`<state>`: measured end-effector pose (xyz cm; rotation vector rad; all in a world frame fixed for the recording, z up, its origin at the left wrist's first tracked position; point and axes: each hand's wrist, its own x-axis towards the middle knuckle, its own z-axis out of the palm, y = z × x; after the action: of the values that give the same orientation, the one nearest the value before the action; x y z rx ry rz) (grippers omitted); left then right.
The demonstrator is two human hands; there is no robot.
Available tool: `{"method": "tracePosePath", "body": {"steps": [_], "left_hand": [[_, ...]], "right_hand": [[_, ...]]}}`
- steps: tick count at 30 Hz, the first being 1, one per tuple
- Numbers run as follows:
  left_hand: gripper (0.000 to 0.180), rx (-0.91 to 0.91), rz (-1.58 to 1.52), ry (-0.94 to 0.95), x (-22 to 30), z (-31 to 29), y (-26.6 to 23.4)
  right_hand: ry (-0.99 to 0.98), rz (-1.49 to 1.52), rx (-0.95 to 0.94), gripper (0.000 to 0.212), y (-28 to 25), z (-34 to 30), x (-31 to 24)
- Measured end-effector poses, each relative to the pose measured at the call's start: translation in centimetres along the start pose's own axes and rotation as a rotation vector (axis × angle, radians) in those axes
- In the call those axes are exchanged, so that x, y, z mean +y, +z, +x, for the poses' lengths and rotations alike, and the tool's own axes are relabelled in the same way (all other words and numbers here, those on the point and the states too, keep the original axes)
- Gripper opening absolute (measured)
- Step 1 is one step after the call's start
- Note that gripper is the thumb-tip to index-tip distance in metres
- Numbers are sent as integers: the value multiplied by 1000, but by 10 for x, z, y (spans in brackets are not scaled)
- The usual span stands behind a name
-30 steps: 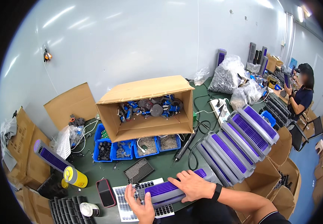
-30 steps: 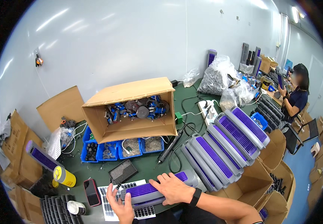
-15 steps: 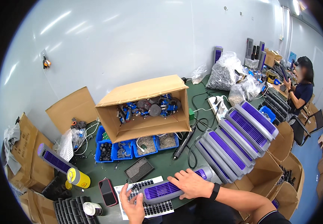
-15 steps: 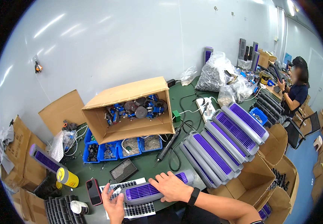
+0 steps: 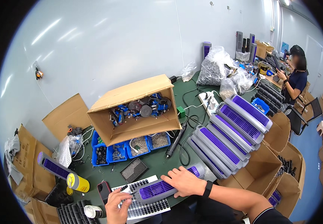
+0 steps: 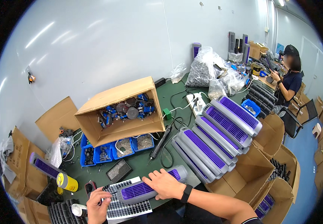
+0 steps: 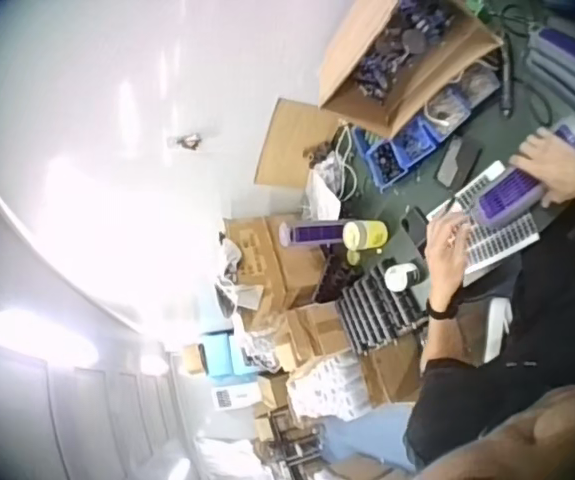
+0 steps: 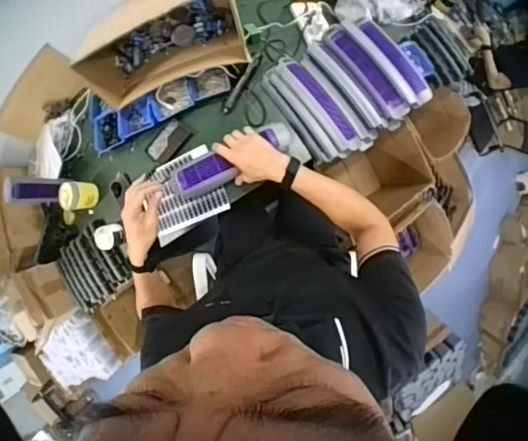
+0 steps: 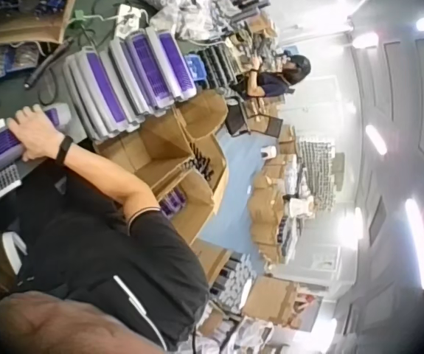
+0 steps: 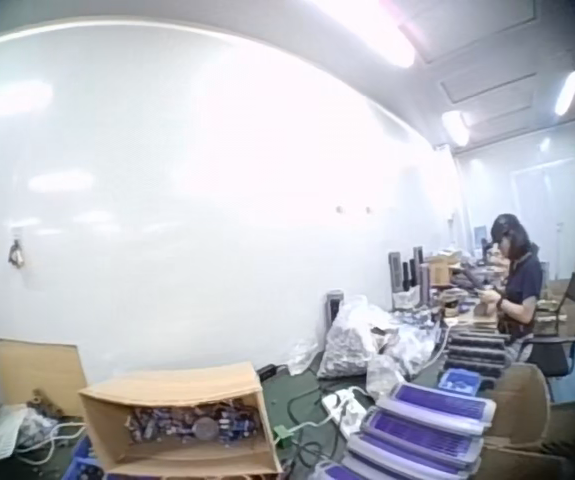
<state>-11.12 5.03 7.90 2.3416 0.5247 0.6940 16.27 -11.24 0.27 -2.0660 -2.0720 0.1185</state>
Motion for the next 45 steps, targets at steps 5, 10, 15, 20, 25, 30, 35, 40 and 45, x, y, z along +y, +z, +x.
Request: {"method": "tracePosePath", "body": {"steps": [5, 10, 15, 20, 25, 30, 35, 40, 45], "left_hand": [[8, -39, -3, -14, 3, -7, -2], [8, 21, 51, 0, -13, -18, -14], [8, 52, 36, -92, -12, -25, -25], [19, 15, 129, -58, -29, -24, -17], [67, -19, -685, -519, -84, -34, 4], [83, 138, -599, -508, -66, -34, 42], [84, 195, -600, -587, -56, -40, 94], [81, 193, -662, -605, -33, -35, 94], [60, 109, -478, -534, 11, -55, 20]], "right_hand": [[9, 10, -11, 101, 0, 0, 0], [-4, 2, 4, 100, -2, -1, 0], [-12, -1, 2, 97, -1, 0, 0], [-13, 2, -26, 95, -1, 0, 2], [-27, -9, -1, 94, 0, -1, 2], [-16, -18, 1, 91, 3, -2, 4], [-31, 3, 7, 89, 3, -4, 13], [-25, 42, 14, 89, -4, -13, 25], [-51, 29, 32, 90, -6, -15, 24]]}}
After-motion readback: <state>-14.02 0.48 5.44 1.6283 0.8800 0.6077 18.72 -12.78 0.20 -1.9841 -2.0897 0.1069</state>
